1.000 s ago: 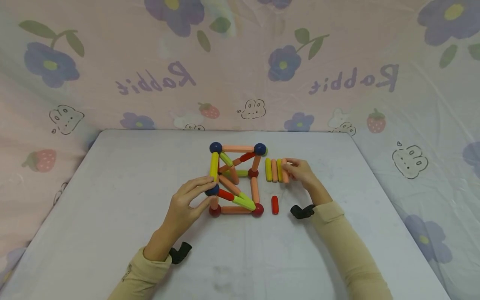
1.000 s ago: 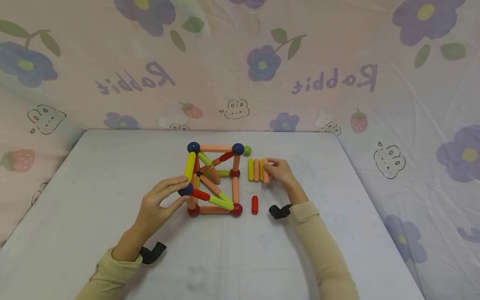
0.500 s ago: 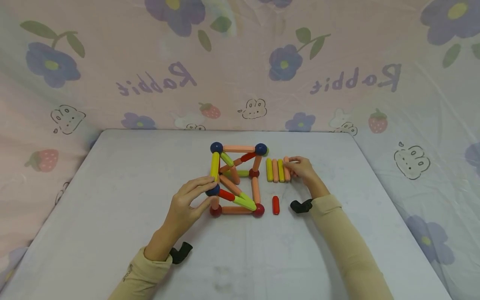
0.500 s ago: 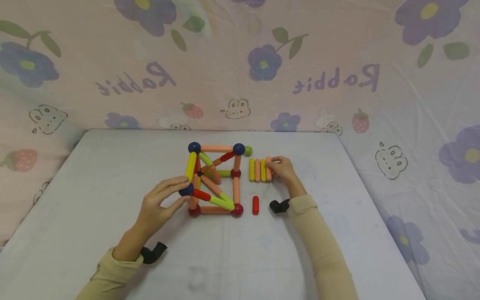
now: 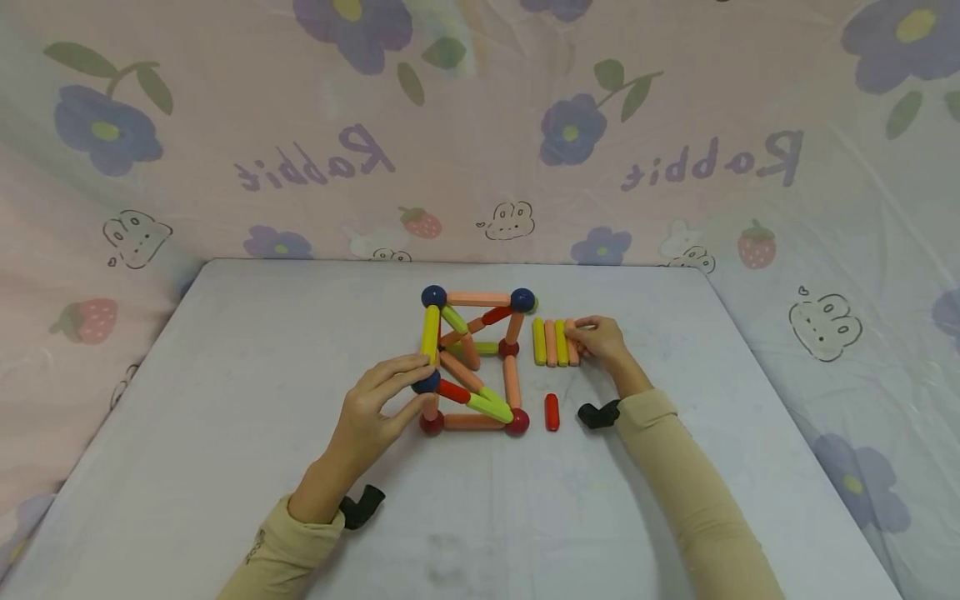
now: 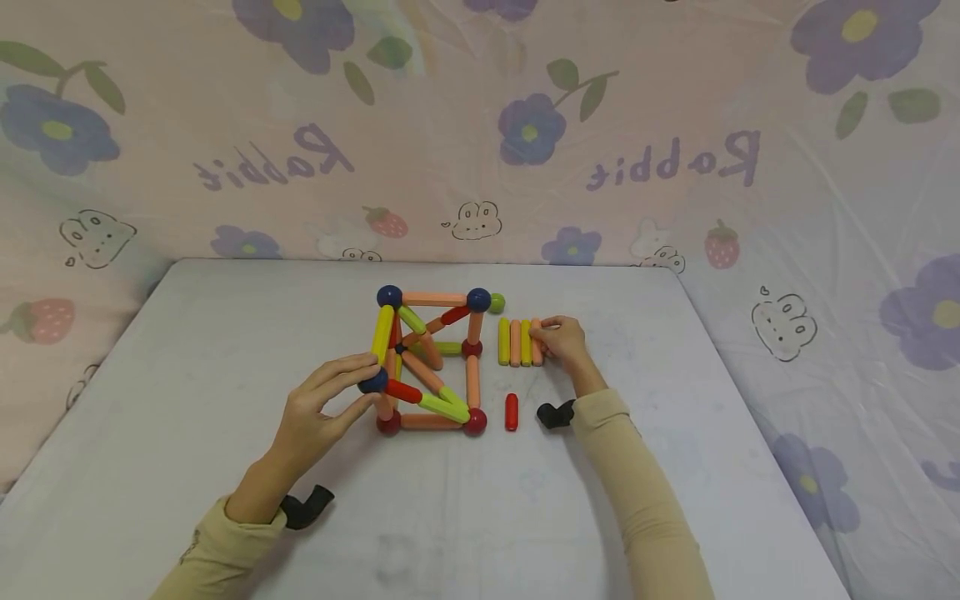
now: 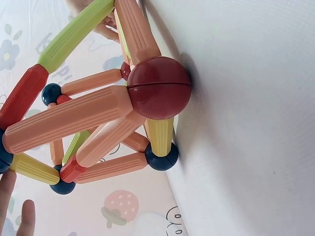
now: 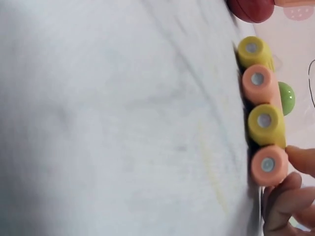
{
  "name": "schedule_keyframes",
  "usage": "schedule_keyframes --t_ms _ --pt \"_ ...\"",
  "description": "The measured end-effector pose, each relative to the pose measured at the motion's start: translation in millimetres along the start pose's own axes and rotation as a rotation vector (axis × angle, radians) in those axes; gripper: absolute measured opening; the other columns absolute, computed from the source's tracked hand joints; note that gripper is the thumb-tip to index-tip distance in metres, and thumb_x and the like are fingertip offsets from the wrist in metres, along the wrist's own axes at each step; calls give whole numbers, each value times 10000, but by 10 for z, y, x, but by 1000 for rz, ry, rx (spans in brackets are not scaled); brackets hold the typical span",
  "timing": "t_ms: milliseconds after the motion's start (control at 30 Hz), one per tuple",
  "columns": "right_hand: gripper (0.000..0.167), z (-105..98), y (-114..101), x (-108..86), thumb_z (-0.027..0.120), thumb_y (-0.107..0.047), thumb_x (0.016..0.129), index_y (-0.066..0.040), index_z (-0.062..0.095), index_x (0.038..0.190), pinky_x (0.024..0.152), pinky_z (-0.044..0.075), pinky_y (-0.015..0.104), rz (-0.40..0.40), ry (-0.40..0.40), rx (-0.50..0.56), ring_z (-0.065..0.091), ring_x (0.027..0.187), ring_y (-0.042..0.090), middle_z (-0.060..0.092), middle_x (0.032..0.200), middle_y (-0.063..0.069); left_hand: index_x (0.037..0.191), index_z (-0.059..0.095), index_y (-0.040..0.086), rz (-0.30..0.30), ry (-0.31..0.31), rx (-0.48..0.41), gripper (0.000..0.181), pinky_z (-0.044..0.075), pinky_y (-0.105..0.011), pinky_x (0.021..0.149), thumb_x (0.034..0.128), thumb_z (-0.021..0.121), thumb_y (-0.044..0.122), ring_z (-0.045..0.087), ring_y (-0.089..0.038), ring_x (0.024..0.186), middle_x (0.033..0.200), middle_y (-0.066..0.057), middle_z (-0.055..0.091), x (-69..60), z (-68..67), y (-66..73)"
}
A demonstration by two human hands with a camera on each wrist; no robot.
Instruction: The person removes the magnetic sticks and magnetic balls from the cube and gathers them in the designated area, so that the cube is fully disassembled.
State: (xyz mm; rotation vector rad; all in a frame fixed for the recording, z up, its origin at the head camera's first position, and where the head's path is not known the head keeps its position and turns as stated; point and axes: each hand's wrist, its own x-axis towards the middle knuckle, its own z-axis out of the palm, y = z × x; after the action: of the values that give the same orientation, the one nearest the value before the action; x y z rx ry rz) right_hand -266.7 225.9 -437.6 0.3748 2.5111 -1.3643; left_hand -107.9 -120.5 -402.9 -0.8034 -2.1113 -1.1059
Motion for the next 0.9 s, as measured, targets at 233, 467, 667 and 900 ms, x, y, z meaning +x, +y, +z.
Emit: schedule_keyframes --t_ms 233,467,667,900 --pt "459 -5 40 -97 629 -213 923 41 525 1291 536 444 178 -62 40 -49 491 535 51 543 671 -57 1109 697 -14 12 4 -3 475 380 -69 1066 653 825 -50 616 -238 1132 1148 -173 675 -4 12 -11" --pt "427 57 10 -298 633 -186 919 36 543 1273 550 463 175 -126 18 -63 526 591 57 563 900 62 1111 699 -6 9 8 0 477 380 -69 1065 654 827 -42 618 -235 1132 1149 -170 675 -12 6 -23" --pt "386 189 -41 -505 658 -168 904 42 585 1219 532 447 159 -227 -12 -77 507 593 47 623 901 102 1116 698 -1 9 7 -5 465 383 -73 1066 670 824 -27 617 -234 1135 1150 -169 674 -12 9 -24" --pt "326 413 -176 -793 677 -177 897 30 641 1146 504 452 169 -380 -29 -13 567 608 123 661 898 192 1116 698 -1 -10 -2 -1 453 382 -71 1065 680 821 -20 613 -238 1139 1161 -166 672 -15 6 -20"
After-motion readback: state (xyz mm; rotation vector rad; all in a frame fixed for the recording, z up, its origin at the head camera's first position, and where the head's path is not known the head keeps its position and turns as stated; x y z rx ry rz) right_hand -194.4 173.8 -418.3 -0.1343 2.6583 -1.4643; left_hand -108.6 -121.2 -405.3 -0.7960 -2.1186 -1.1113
